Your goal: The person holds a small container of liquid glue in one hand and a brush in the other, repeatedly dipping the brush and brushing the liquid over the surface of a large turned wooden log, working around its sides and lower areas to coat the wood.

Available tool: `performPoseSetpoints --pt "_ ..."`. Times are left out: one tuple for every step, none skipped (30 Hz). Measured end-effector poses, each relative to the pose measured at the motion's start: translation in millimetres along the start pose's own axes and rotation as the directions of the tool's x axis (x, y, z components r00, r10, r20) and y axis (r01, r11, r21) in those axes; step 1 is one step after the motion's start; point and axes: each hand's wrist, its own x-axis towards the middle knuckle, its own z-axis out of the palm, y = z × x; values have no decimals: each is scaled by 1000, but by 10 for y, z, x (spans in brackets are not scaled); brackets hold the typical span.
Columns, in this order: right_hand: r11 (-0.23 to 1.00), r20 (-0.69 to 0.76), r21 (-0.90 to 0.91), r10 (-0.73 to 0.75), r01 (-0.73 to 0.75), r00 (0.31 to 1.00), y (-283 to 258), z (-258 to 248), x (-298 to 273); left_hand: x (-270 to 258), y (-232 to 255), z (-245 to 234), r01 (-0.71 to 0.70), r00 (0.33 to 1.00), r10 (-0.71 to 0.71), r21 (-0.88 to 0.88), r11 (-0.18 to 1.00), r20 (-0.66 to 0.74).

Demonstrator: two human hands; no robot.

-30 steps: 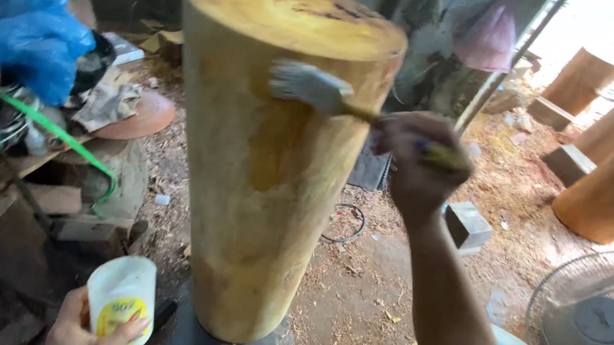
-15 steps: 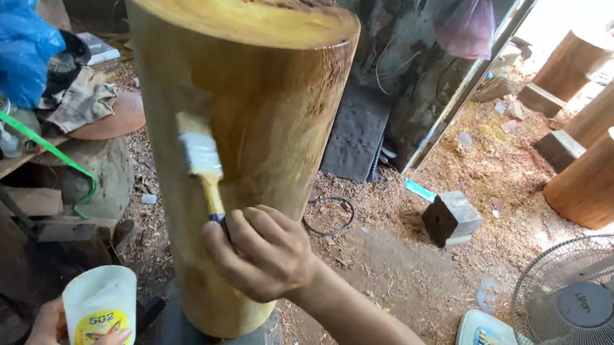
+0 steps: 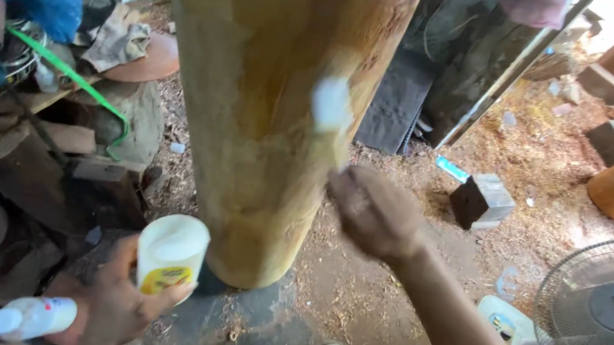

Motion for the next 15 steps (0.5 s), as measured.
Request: performPoseSetpoints --pt "983 705 -115 182 -144 685 -110 138 -82 -1 140 39 -4 1000 4 29 1000 7" --pt "984 707 -111 178 -141 684 -143 259 -251 -18 149 67 0 1000 0 30 1000 3" --pt "968 313 -118 -176 222 933 -175 375 -420 -35 161 95 -46 999 45 69 997 12" --pt "812 -115 -286 -556 509 823 -197 481 -588 -31 177 136 -96 995 94 105 990 27" --pt "812 -114 -287 -556 509 823 -232 332 -595 -22 212 171 -96 995 94 103 990 27" --pt "895 -111 -42 -446 444 888 -267 179 -611 -15 250 209 -101 994 92 145 984 65" --pt "917 -78 204 -333 342 940 -300 27 -628 -7 287 249 -106 991 89 187 977 102" --pt "918 -77 207 -330 339 941 -329 -145 -532 -5 268 320 -104 991 85 189 977 103" --pt "911 -49 386 -138 147 989 -359 -317 -434 -2 249 388 -112 987 79 243 963 142" --pt "838 12 544 47 -46 999 -389 -484 -317 19 234 443 -126 981 75 298 946 178" --pt "836 10 546 47 -45 999 -392 -466 -241 25 273 486 -126 981 75 301 945 177" --pt "821 104 559 64 -112 993 -394 -461 -171 32 319 538 -217 964 161 282 935 210" --pt "805 198 566 78 -179 977 -397 -457 -100 38 365 589 -306 939 245 261 916 241" --pt "806 197 564 80 -180 977 -376 -334 -51 62 442 623 -307 938 246 259 916 242" --pt "747 355 576 136 -331 925 -355 -212 -1 87 519 655 -354 920 282 268 896 271"
